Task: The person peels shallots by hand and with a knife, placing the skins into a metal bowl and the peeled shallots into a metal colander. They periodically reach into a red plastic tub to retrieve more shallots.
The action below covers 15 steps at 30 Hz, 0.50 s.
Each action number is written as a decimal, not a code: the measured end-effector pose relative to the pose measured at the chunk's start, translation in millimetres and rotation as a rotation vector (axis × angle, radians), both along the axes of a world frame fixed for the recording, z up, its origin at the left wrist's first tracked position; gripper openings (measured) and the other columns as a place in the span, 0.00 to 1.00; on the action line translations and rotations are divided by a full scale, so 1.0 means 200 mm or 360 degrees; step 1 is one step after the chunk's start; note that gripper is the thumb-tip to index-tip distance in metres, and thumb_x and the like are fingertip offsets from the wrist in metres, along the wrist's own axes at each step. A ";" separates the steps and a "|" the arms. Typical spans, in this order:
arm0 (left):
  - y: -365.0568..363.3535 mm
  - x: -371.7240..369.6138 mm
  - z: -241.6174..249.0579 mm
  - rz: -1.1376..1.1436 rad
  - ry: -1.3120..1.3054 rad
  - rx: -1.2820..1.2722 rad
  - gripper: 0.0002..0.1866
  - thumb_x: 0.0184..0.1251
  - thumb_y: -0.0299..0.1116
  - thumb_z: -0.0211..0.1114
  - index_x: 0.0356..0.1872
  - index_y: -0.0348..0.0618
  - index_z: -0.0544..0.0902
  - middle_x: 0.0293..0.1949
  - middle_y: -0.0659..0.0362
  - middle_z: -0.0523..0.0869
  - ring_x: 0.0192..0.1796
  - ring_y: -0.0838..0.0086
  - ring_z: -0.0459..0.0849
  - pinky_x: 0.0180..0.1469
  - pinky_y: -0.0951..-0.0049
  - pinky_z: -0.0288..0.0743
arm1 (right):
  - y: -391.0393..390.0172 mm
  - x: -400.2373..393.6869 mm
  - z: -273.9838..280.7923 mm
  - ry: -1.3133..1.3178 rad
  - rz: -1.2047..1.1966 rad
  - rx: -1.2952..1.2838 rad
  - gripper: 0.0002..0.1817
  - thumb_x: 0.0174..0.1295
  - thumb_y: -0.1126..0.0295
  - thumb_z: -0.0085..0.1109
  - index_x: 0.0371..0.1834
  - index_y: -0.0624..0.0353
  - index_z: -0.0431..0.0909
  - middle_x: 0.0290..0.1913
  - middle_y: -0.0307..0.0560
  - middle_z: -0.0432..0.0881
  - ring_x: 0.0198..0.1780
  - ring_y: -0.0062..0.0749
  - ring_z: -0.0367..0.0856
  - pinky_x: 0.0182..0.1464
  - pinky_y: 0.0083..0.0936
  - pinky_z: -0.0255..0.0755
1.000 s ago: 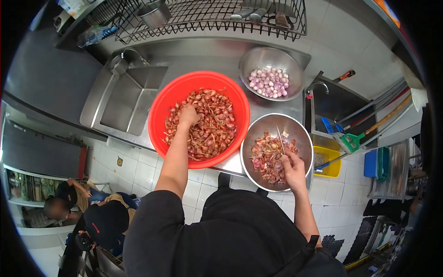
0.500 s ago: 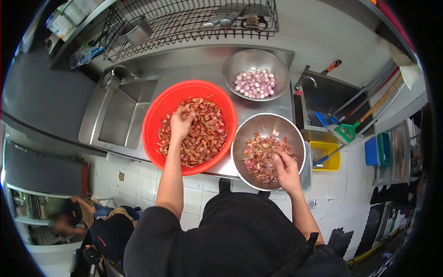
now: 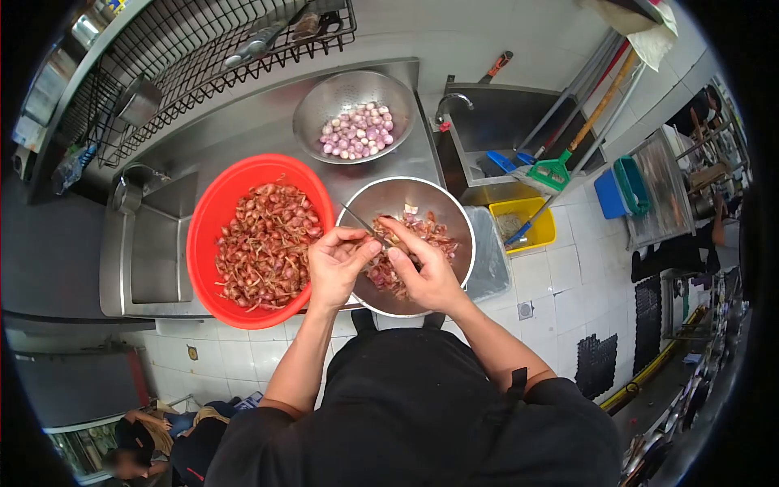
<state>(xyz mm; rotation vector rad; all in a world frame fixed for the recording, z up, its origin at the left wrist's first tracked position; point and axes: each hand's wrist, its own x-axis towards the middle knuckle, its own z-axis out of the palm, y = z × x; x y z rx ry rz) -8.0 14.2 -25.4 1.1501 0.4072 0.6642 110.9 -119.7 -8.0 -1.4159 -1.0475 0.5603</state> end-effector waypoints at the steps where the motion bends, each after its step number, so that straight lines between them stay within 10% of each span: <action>1: 0.00 0.00 0.01 0.0020 0.0020 0.0084 0.12 0.61 0.15 0.70 0.44 0.28 0.80 0.43 0.54 0.86 0.47 0.74 0.86 0.51 0.76 0.82 | 0.01 0.01 0.01 0.0021 0.0006 0.0058 0.21 0.73 0.73 0.53 0.67 0.69 0.71 0.62 0.53 0.80 0.56 0.27 0.80 0.58 0.24 0.73; 8: -0.06 0.06 0.02 0.0175 -0.0087 0.0697 0.12 0.60 0.12 0.69 0.44 0.30 0.81 0.48 0.51 0.82 0.48 0.72 0.85 0.51 0.74 0.82 | 0.03 -0.04 0.03 0.0279 -0.0224 0.0130 0.17 0.73 0.72 0.54 0.60 0.72 0.76 0.50 0.49 0.86 0.53 0.23 0.79 0.58 0.23 0.72; 12: -0.07 0.05 0.04 0.0310 0.0042 0.1196 0.13 0.60 0.12 0.68 0.45 0.30 0.80 0.49 0.50 0.82 0.49 0.71 0.85 0.52 0.74 0.82 | 0.01 -0.01 0.04 0.0498 -0.0214 0.0073 0.17 0.74 0.69 0.55 0.58 0.71 0.78 0.38 0.42 0.84 0.38 0.16 0.78 0.41 0.15 0.72; 15: -0.03 0.06 0.01 0.0019 -0.0103 -0.0003 0.14 0.66 0.16 0.65 0.51 0.35 0.77 0.46 0.52 0.87 0.46 0.72 0.87 0.51 0.74 0.82 | -0.02 0.04 0.08 0.0989 -0.0026 -0.0065 0.18 0.75 0.65 0.54 0.58 0.68 0.79 0.29 0.37 0.79 0.26 0.12 0.72 0.27 0.11 0.66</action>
